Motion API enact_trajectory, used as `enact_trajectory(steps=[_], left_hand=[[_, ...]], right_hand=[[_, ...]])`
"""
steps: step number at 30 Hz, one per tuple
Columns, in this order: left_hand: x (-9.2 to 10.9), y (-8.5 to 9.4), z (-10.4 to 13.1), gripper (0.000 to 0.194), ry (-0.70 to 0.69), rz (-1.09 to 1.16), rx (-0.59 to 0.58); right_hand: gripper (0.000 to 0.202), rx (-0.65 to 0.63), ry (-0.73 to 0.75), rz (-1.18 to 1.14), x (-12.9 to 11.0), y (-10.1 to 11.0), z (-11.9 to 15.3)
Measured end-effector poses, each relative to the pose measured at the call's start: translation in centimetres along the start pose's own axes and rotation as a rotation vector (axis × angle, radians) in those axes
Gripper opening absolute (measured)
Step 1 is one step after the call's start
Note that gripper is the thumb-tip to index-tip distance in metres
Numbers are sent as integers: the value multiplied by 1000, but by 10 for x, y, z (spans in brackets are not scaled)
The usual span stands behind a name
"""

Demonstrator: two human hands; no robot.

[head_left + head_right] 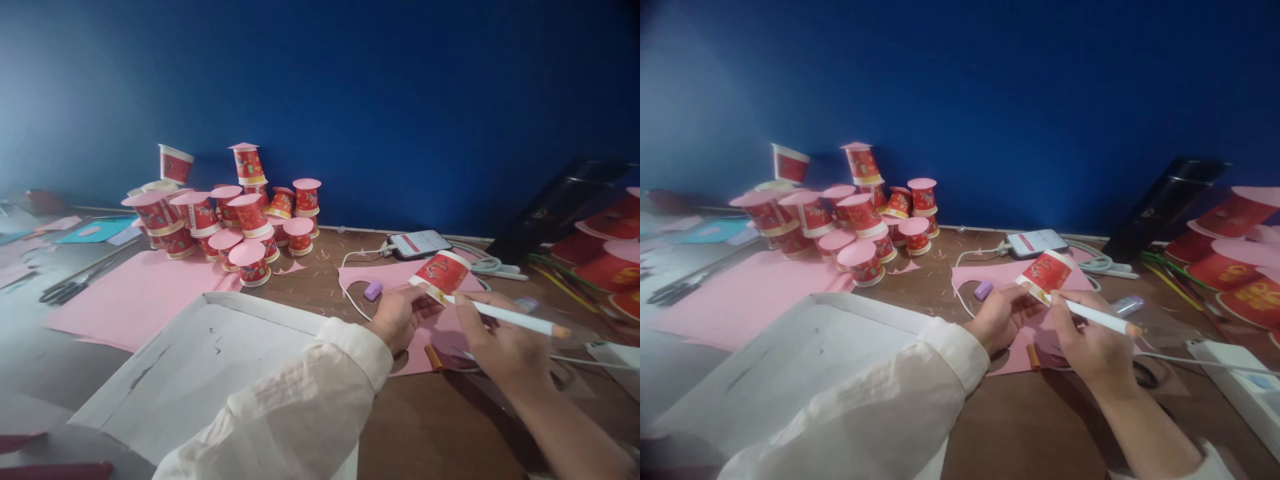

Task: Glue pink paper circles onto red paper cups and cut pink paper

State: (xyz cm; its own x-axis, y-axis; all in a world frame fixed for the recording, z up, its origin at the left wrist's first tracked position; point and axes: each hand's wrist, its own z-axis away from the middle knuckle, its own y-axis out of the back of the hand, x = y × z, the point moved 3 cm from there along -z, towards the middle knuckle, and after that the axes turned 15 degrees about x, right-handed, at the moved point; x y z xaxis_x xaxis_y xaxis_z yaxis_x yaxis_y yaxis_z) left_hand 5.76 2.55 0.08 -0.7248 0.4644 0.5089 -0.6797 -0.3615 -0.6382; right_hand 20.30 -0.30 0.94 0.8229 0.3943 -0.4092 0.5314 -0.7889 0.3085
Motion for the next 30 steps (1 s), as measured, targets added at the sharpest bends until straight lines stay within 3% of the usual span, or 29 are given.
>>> enact_trajectory(steps=[6,14,23,27,30], left_hand=[[-1,0,-1,26,-11,17,-16],[0,1,-1,24,-30,6,-20],[-2,0,0,27,-24,-2,-5],[-1,0,1,23,-36,-4,-19],[0,0,2,25,-37,-3,-27]], right_hand=[[29,69,134,26,-2,2,-1],[34,-13,47,-12,3,0,4],[40,41,1,22,4,-1,4],[38,-33,35,-23,2,-3,6],[33,5,82,-2,-1,-2,5]])
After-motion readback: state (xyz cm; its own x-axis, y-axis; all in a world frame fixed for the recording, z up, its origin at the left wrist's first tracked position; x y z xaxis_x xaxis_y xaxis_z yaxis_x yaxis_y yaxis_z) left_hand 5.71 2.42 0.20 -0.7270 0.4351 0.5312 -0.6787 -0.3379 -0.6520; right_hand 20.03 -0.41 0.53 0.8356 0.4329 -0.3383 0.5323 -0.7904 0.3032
